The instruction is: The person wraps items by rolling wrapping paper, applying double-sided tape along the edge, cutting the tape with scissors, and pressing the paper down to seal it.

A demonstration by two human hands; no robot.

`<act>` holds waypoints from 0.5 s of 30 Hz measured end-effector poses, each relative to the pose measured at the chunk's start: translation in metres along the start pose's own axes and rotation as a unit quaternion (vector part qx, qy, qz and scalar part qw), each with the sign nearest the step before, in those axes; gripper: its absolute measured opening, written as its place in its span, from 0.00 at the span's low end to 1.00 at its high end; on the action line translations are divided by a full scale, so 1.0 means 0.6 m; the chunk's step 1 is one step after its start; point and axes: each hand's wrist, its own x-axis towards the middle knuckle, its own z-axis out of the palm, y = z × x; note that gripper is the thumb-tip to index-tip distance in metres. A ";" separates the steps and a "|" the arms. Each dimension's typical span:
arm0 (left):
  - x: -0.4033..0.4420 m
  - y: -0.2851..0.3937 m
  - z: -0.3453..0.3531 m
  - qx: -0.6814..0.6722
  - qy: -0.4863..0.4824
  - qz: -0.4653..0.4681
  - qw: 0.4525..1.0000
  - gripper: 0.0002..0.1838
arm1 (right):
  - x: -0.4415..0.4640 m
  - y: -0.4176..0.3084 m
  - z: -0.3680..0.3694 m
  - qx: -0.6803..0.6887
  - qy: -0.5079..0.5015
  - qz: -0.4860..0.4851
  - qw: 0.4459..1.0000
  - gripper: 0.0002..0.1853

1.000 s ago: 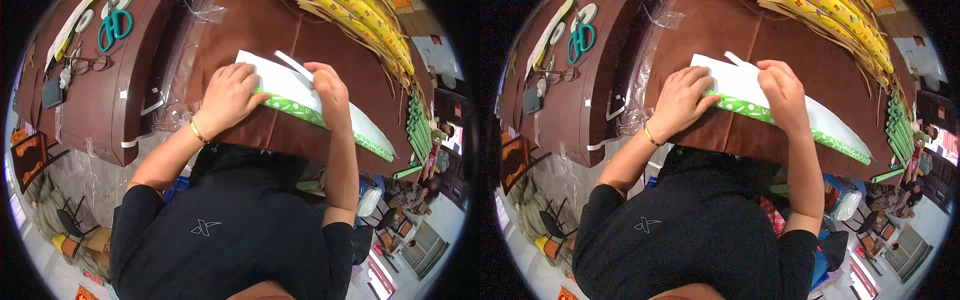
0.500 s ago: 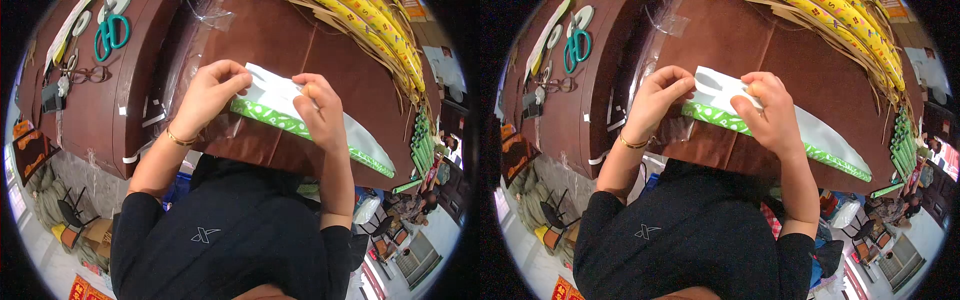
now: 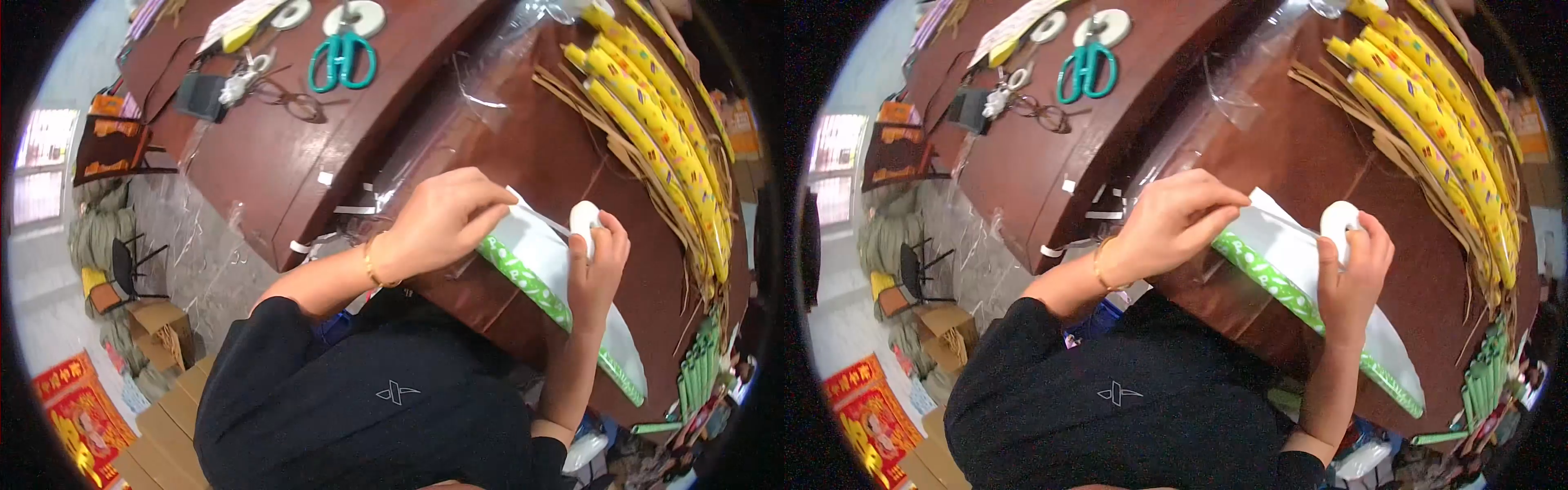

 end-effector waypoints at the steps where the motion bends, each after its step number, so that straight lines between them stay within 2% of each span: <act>1: -0.004 0.015 -0.024 0.042 0.030 0.028 0.998 0.07 | 0.006 0.008 0.003 -0.021 0.014 0.002 1.000 0.14; 3: -0.015 0.020 -0.077 0.120 0.104 0.081 0.984 0.07 | 0.015 0.030 0.005 -0.030 0.032 0.006 0.999 0.15; 6: -0.031 0.019 -0.165 0.214 0.240 0.022 0.947 0.05 | 0.016 0.078 0.006 -0.060 0.050 0.004 0.997 0.18; 8: -0.041 0.011 -0.218 0.281 0.292 -0.010 0.914 0.05 | 0.012 0.109 0.008 -0.174 0.039 0.076 0.981 0.19; 10: -0.049 -0.027 -0.275 0.369 0.308 -0.001 0.877 0.08 | 0.006 0.121 0.008 -0.190 0.038 0.101 0.976 0.21; 11: -0.050 -0.040 -0.289 0.367 0.314 0.003 0.876 0.08 | 0.005 0.127 0.007 -0.200 0.009 0.141 0.970 0.21; 13: -0.049 -0.059 -0.306 0.357 0.252 -0.110 0.893 0.17 | 0.003 0.137 0.010 -0.206 -0.010 0.187 0.961 0.22; 15: -0.042 -0.067 -0.292 0.353 0.234 -0.119 0.898 0.20 | -0.004 0.128 0.013 -0.202 0.017 0.158 0.966 0.22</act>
